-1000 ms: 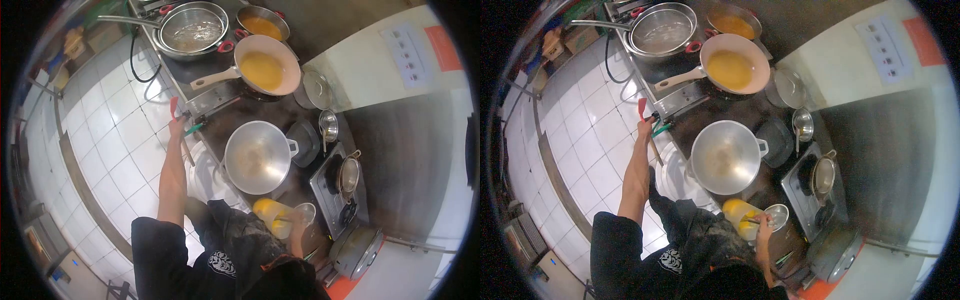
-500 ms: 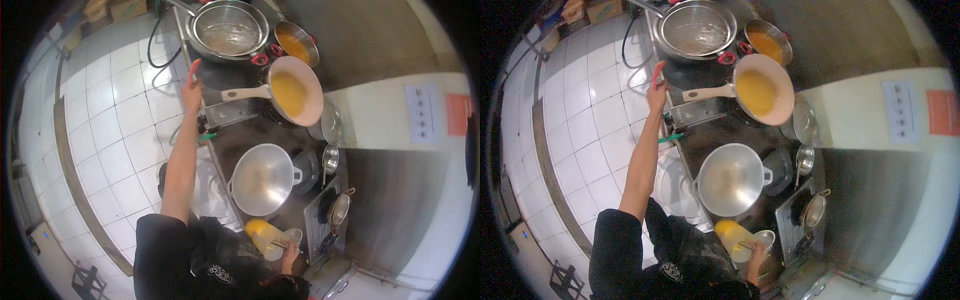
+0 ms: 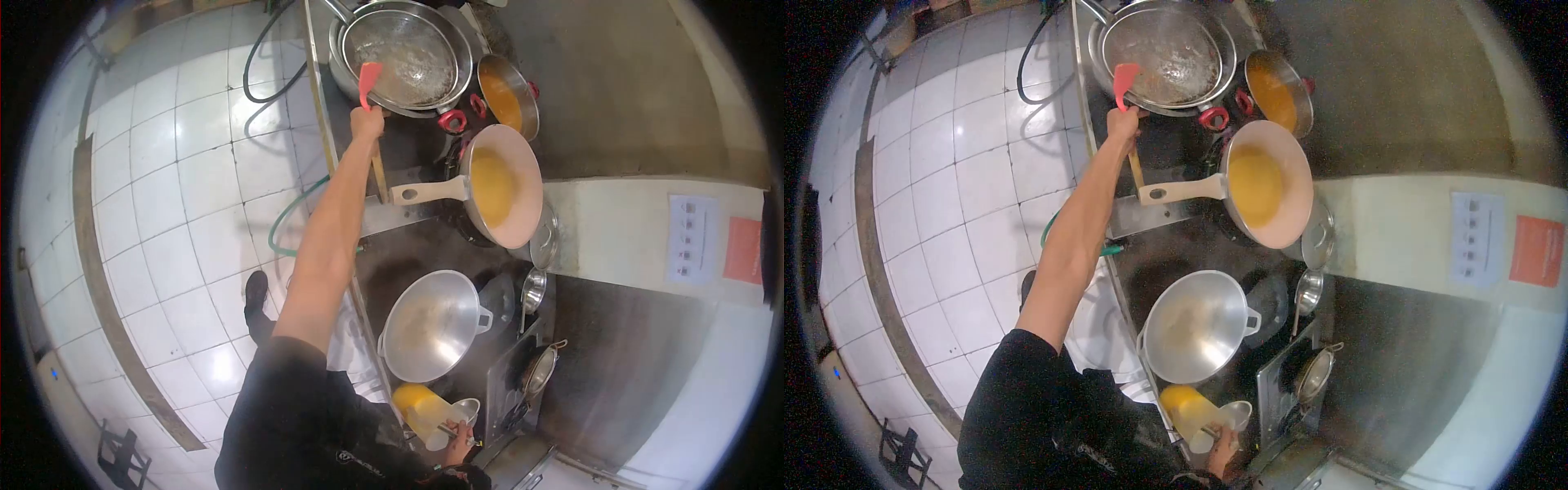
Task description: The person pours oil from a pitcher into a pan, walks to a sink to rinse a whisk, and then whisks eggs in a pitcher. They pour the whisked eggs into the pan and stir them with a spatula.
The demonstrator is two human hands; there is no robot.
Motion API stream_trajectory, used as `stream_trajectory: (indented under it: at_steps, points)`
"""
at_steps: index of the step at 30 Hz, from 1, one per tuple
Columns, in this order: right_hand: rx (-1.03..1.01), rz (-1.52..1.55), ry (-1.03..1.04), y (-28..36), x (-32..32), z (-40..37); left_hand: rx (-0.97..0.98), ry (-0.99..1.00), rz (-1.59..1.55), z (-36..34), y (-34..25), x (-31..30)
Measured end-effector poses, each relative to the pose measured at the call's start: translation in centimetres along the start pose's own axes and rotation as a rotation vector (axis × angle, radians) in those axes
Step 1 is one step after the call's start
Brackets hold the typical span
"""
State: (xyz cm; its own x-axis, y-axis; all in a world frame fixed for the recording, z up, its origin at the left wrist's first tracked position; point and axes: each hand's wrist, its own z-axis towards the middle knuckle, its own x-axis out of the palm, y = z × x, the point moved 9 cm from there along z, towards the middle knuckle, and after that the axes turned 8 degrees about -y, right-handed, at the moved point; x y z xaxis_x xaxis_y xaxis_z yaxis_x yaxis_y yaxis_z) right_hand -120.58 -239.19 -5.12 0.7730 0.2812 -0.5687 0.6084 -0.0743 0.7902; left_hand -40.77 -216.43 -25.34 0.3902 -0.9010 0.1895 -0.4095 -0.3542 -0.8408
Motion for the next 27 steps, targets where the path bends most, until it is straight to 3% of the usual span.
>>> stream_trajectory:
  at_steps: [4, 7, 13, 16, 20, 22, 23, 24, 25, 27]
  points:
    - [0.013, 0.142, 0.03, -1.0, -0.2, 0.5, -0.079, 0.007, -0.152, 0.0, -1.7, 0.4]
    - [0.005, -0.023, -0.015, -1.8, -1.2, 0.8, -0.063, 0.101, -0.182, 0.6, -2.5, 1.2]
    - [0.064, 0.09, -0.035, -1.1, -0.3, 0.2, -0.025, 0.18, -0.293, -0.5, -2.8, 1.9]
    - [0.024, 0.009, -0.017, 1.4, 0.9, -1.0, 0.194, 0.11, -0.068, -1.6, -3.7, 0.2]
    - [-0.074, 0.053, 0.003, 2.0, 1.1, -0.8, 0.363, 0.069, -0.054, -4.4, -5.3, -6.0]
    - [-0.076, -0.011, 0.001, 0.5, 0.1, -0.2, 0.265, 0.041, -0.119, -8.2, -5.7, -10.8]
    - [0.013, 0.1, -0.172, 0.0, -0.4, -0.7, 0.139, 0.006, -0.147, -11.0, -5.5, -13.8]
    - [-0.045, 0.081, -0.137, 0.7, 0.0, -0.7, 0.71, -0.007, 0.045, -13.8, -6.8, -16.7]
    - [-0.101, 0.066, -0.104, 1.2, 0.1, -0.4, 0.539, -0.02, -0.014, -18.3, -8.1, -19.3]
    - [-0.136, 0.076, -0.052, 2.0, 0.1, -0.2, 0.807, -0.119, 0.113, -25.3, -10.4, -24.0]
